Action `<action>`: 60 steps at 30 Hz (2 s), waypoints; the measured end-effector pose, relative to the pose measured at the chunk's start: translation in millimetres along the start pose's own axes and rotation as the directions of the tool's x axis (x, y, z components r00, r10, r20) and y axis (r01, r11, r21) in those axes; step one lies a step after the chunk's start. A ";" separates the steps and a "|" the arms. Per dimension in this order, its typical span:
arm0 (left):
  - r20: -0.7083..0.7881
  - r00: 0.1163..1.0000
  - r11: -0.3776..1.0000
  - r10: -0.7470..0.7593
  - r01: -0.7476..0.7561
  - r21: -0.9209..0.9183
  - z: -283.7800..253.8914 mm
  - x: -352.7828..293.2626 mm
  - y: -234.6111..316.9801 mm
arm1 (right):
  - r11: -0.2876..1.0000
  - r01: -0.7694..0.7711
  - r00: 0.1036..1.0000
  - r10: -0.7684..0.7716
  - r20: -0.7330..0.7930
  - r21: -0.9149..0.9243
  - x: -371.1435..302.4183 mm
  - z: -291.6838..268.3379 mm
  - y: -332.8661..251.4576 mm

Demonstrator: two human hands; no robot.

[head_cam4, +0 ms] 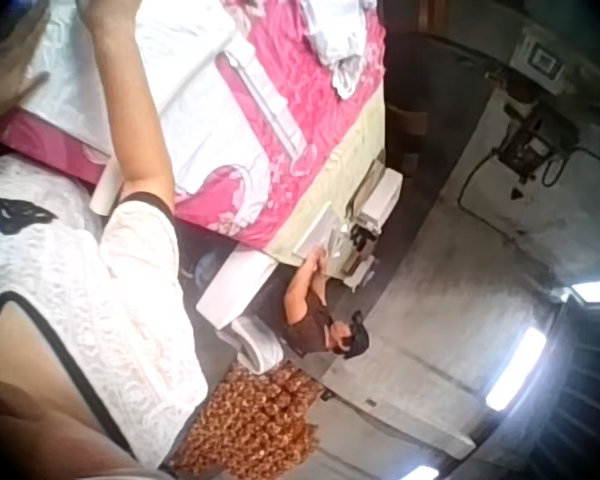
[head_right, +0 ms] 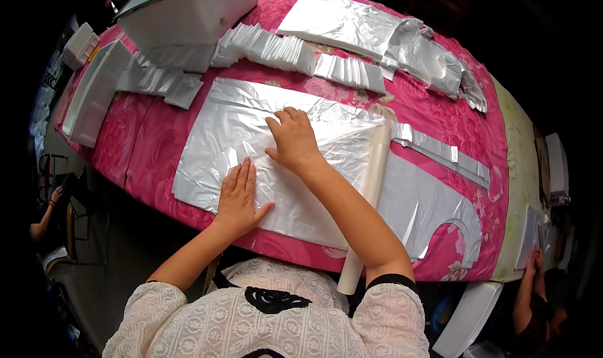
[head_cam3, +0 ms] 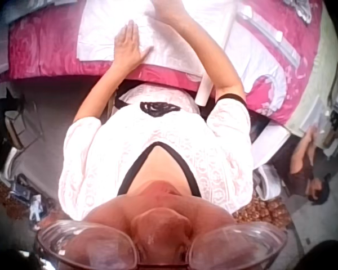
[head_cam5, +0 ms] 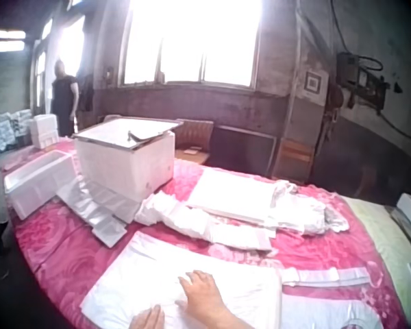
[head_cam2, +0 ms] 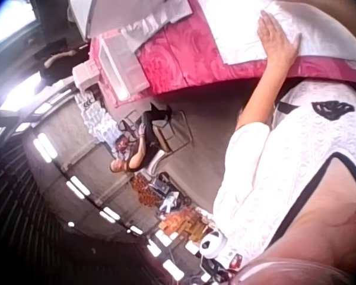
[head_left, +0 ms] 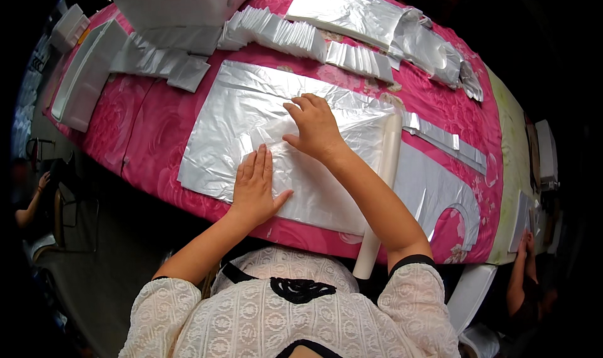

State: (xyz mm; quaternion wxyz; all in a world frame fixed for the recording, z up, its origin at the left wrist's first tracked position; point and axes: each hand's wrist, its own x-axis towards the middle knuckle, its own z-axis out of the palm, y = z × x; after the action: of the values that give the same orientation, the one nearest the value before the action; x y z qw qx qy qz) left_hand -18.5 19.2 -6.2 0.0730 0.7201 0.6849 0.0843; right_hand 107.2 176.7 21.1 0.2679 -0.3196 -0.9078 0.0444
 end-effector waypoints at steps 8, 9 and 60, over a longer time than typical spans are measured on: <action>-0.023 1.000 0.999 0.016 -0.015 0.051 1.1 -1.3 -2.9 | 0.985 -0.161 0.985 0.165 -0.053 0.067 -5.3 13.6 20.5; -0.023 1.000 0.999 0.015 -0.014 0.046 0.5 -1.2 -2.9 | 0.969 -0.204 0.969 0.220 -0.112 0.136 -3.9 10.5 22.4; -0.024 0.858 0.130 -0.513 0.050 -0.990 -44.4 -47.9 -102.2 | 0.936 0.141 0.962 -0.206 0.180 0.322 -63.5 -24.7 -28.2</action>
State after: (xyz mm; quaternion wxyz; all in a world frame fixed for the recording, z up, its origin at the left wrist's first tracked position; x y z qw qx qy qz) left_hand -130.2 -23.9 13.6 0.3978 0.3310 0.5987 0.6114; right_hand 145.7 113.8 20.2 0.2191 -0.1858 -0.9379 0.1944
